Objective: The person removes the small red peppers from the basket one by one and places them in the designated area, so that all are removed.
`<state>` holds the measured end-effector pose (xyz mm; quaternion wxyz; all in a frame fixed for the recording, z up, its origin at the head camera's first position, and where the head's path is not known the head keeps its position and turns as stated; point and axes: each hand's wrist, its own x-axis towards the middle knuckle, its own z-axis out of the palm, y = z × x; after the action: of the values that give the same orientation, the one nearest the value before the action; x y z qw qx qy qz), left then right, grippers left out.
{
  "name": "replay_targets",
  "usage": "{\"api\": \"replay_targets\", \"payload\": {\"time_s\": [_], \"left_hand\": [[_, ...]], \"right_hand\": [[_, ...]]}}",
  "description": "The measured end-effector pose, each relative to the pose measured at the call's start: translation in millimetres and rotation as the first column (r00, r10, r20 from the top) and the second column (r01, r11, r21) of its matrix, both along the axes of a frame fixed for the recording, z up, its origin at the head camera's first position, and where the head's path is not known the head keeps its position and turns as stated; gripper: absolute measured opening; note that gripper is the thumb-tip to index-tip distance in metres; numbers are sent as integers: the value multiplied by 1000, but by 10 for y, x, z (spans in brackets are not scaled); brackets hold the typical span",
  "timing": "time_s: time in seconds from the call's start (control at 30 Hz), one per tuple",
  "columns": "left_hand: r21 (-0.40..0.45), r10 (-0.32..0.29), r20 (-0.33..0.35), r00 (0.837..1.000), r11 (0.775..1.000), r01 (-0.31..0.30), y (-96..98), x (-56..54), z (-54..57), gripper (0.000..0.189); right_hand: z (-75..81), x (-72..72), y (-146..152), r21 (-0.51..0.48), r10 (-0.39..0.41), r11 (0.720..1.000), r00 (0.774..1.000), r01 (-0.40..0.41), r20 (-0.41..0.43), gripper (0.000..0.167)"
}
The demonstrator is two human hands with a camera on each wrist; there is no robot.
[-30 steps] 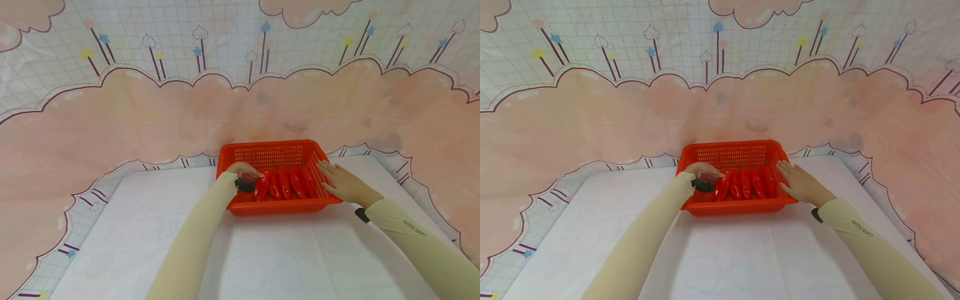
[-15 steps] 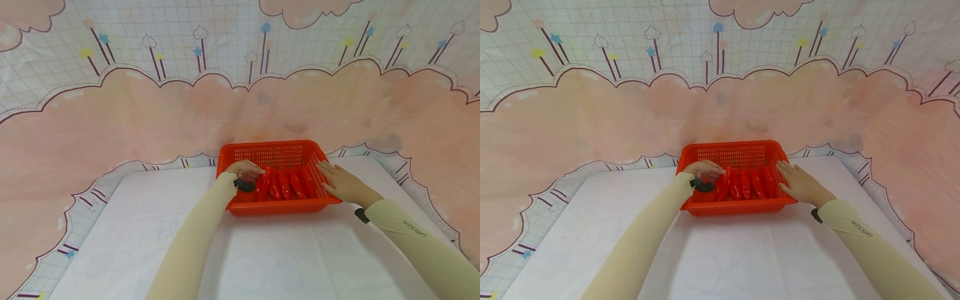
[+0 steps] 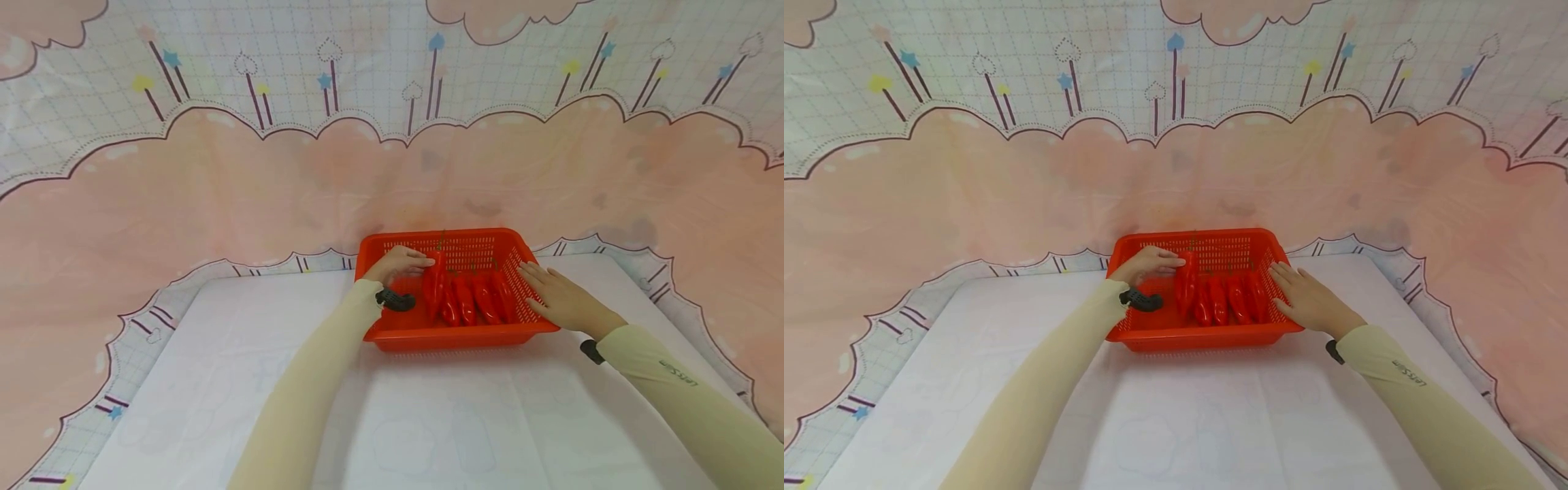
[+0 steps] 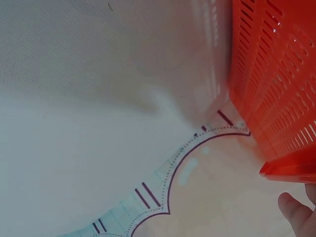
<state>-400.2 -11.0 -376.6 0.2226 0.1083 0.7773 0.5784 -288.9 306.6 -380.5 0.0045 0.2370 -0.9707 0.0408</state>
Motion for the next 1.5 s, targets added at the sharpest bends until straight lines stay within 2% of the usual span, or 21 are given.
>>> {"api": "replay_targets", "payload": {"time_s": [0.37, 0.7, 1.13, 1.27, 1.4, 1.5], "left_hand": [[32, 70, -82, 994, 997, -68, -37, 105, 167, 42], [62, 111, -126, 986, 993, -104, -68, 156, 235, 50], [20, 146, -251, 957, 989, -146, -170, 387, 381, 49], [40, 154, -242, 958, 988, -149, -239, 463, 423, 48], [113, 143, -224, 964, 986, -120, -306, 516, 448, 48], [145, 142, -230, 963, 983, -110, -351, 551, 471, 47]], "right_hand": [[6, 5, -12, -5, -18, 1000, 1000, 18, 10, 65], [-12, -1, -10, -14, -20, 1000, 1000, 20, 5, 65], [-35, -12, 6, -26, -20, 999, 1000, 20, 7, 66], [-30, -11, 4, -33, -19, 999, 1000, 20, 10, 66], [-19, -4, -2, -42, -20, 999, 1000, 21, 22, 66], [-3, -1, -1, -42, -13, 999, 1000, 14, 20, 65]]}}
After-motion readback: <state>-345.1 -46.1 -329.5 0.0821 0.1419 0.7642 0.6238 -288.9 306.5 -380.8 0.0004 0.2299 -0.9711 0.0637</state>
